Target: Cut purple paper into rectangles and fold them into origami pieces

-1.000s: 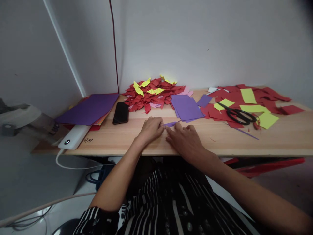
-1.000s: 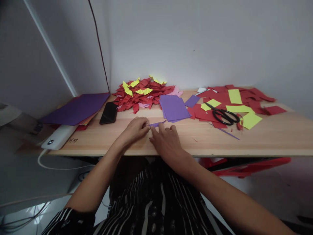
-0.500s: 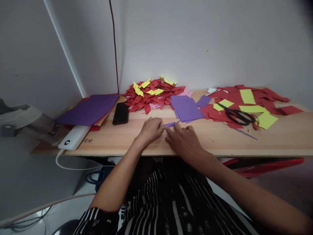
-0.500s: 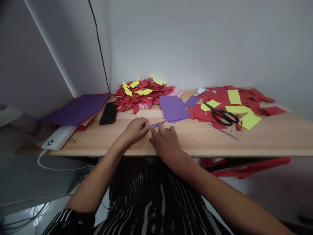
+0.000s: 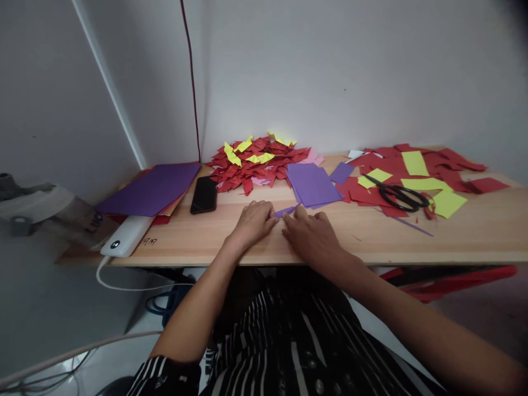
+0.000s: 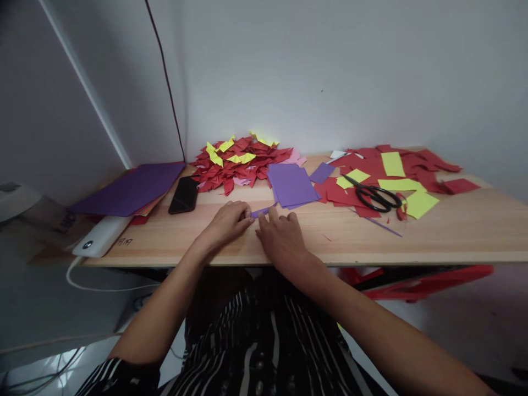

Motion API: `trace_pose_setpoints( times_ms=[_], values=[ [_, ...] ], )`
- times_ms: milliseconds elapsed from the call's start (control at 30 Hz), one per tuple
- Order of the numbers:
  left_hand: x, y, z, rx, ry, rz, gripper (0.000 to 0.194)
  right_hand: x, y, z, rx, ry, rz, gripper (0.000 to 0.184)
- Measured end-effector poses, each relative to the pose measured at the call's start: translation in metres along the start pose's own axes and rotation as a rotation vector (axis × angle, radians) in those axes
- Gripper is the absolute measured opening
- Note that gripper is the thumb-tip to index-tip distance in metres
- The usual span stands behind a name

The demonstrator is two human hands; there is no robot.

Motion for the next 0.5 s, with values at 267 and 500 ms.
trace_pose_setpoints(
  times_ms=[267, 500],
  values=[
    [-0.002, -0.004, -0.007, -0.075, 0.142, -0.108, 0.012, 0.011, 0.029, 0.015, 0.020, 0.205, 0.096, 0.032],
    [0.007, 0.001, -0.011, -0.097, 0.273, -0.157, 0.015, 0.005, 0.037, 0.034, 0.098, 0.193, 0.265, 0.014]
  ],
)
Point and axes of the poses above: each hand's wrist, its own z-axis towards the middle knuckle, its own x-axis out of the back of the hand, y = z × x, the point moved 3 cm from there along z, towards the middle knuckle, and after that the axes turned 4 degrees about x, right-handed, at the moved point
